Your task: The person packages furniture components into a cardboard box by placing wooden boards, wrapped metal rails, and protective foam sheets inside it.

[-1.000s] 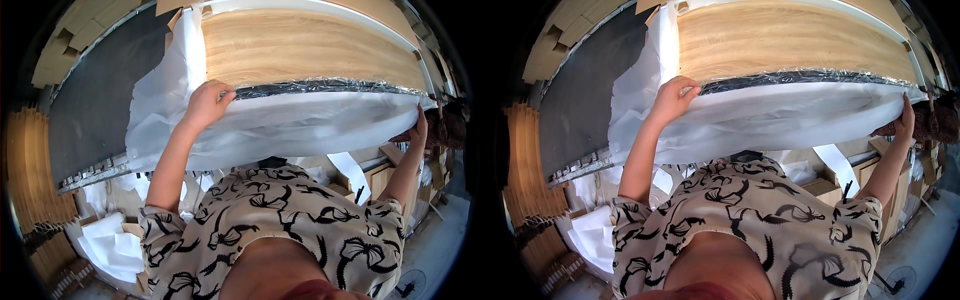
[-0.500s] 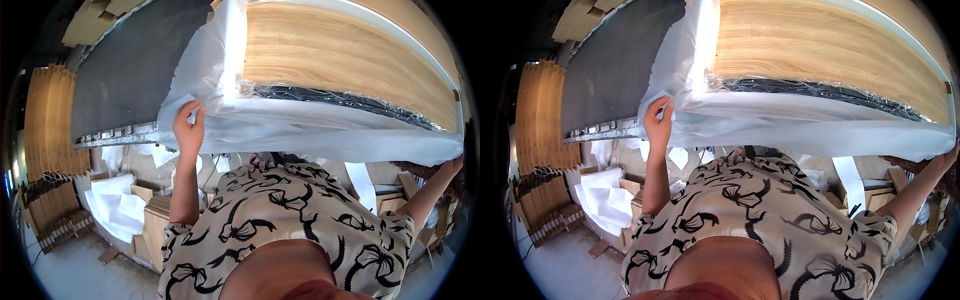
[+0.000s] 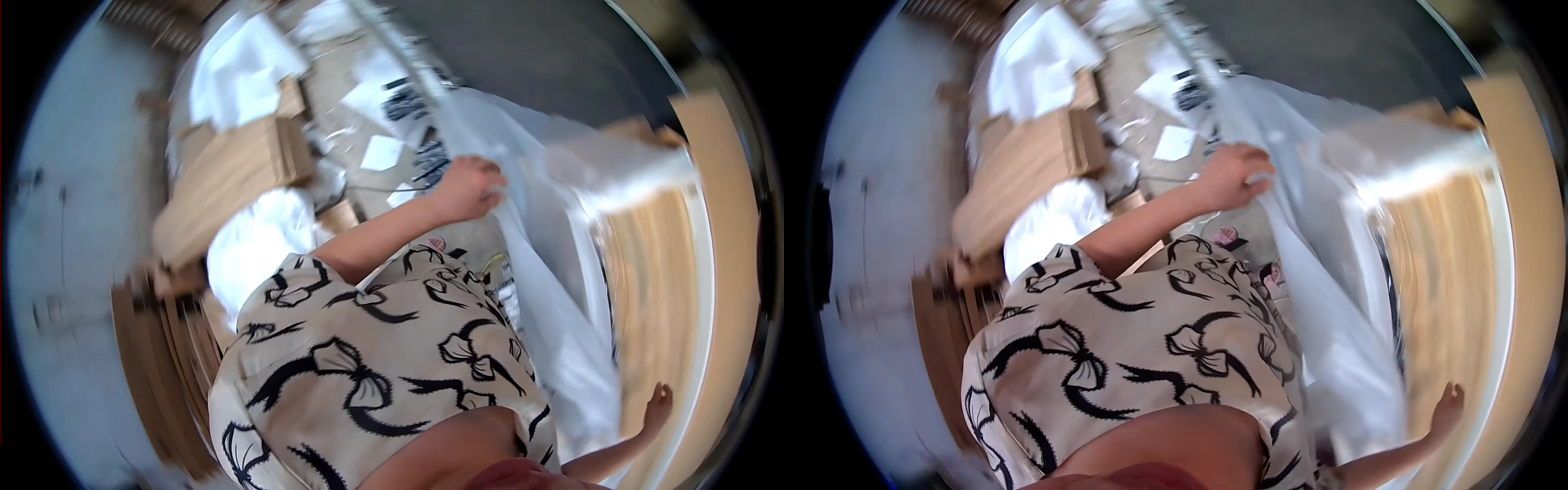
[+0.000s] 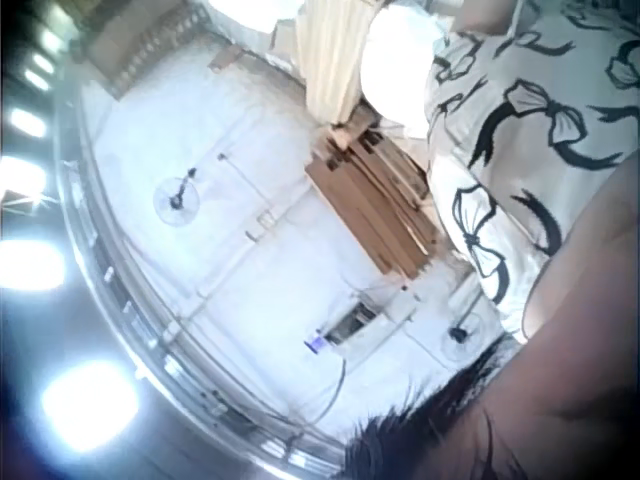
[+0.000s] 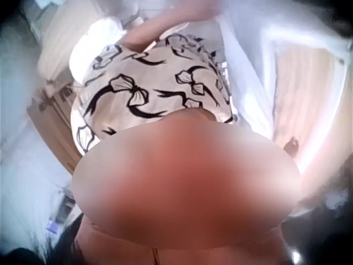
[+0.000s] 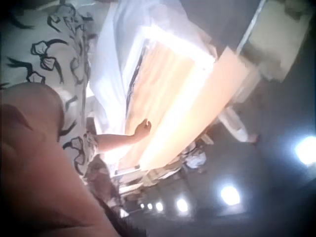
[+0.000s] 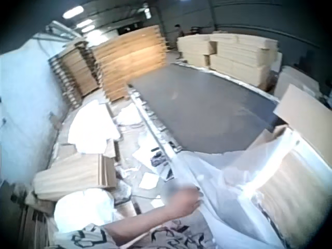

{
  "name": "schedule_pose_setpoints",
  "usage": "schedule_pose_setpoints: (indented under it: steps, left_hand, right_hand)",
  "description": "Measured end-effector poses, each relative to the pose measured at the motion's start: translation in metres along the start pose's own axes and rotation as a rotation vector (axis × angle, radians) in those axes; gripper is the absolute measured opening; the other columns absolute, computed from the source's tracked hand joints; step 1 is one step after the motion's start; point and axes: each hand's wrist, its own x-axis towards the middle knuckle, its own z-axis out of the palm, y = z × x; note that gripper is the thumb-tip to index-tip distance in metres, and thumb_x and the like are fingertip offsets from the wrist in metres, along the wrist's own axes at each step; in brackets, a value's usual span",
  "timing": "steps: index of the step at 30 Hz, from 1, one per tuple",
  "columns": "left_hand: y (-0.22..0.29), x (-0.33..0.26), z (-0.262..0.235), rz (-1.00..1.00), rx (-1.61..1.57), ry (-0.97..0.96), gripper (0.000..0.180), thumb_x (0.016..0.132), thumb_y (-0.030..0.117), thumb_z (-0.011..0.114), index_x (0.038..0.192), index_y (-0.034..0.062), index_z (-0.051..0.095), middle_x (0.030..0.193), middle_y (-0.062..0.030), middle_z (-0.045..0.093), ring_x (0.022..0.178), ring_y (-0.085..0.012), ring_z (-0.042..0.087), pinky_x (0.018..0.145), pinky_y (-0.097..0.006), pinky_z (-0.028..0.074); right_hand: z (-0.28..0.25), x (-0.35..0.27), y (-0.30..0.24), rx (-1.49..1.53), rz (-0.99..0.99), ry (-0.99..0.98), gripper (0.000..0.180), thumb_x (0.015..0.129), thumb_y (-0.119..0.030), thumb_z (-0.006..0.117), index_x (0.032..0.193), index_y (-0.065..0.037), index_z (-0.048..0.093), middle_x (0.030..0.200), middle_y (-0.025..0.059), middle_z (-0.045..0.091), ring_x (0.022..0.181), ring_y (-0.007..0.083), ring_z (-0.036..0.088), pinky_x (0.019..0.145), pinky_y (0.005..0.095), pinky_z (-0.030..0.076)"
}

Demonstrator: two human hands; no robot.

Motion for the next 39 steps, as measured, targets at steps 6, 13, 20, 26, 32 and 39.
schedule_pose_setpoints:
  steps: [6,13,20,26,32,39]
  left_hand:
    - [-0.051,-0.136,0.000,-0.577,0.108,-0.636,0.031,0.072,0.034,0.061,0.094,0.0128,0.062,0.087,-0.0089,0.057,0.089,-0.0273,0.055,0.074,-0.042,0.044]
    - [-0.162,-0.313,-0.031,-1.125,-0.046,-0.703,0.039,0.073,0.040,0.057,0.100,0.0113,0.062,0.097,-0.0142,0.061,0.091,-0.0307,0.058,0.079,-0.039,0.045]
    - [-0.258,-0.444,-0.107,-1.434,-0.111,-0.423,0.040,0.073,0.038,0.061,0.097,0.0051,0.061,0.096,-0.0156,0.061,0.091,-0.0309,0.057,0.081,-0.036,0.045]
    - [-0.337,-0.461,-0.165,-1.572,-0.169,-0.221,0.039,0.074,0.038,0.059,0.096,0.0054,0.061,0.095,-0.0160,0.061,0.091,-0.0309,0.057,0.079,-0.038,0.045]
    - [-0.443,-0.424,-0.215,-1.576,-0.271,0.117,0.039,0.073,0.038,0.059,0.092,0.0041,0.062,0.091,-0.0160,0.062,0.087,-0.0310,0.059,0.077,-0.036,0.046]
    - [-0.568,-0.429,-0.272,-1.753,-0.188,0.479,0.039,0.071,0.037,0.061,0.090,0.0031,0.063,0.085,-0.0166,0.063,0.083,-0.0288,0.061,0.074,-0.035,0.048]
  right_hand:
    - [-0.018,0.057,-0.245,0.267,-0.247,-0.272,0.032,0.085,-0.023,0.054,0.108,0.000,0.054,0.077,0.0068,0.056,0.066,0.0126,0.049,0.060,0.0267,0.043]
    - [-0.013,0.062,-0.401,0.223,-0.459,-0.511,0.027,0.084,-0.012,0.051,0.105,0.004,0.054,0.081,0.0132,0.061,0.071,0.0184,0.057,0.064,0.0276,0.046]
    - [0.010,0.080,-0.591,0.264,-0.598,-0.174,0.029,0.086,-0.018,0.053,0.102,0.006,0.055,0.092,0.0158,0.060,0.076,0.0226,0.059,0.066,0.0300,0.047]
    - [0.047,0.090,-0.750,0.152,-0.813,-0.184,0.023,0.083,-0.017,0.057,0.097,0.001,0.058,0.080,0.0167,0.059,0.061,0.0187,0.056,0.054,0.0277,0.043]
    - [0.042,0.116,-0.912,0.254,-0.850,-0.229,0.019,0.084,-0.015,0.056,0.094,0.001,0.057,0.073,0.0115,0.056,0.056,0.0138,0.051,0.051,0.0265,0.041]
    - [0.073,0.194,-1.170,0.441,-1.165,-0.132,0.017,0.082,-0.011,0.055,0.094,0.002,0.056,0.087,0.0142,0.058,0.070,0.0221,0.058,0.060,0.0292,0.046]
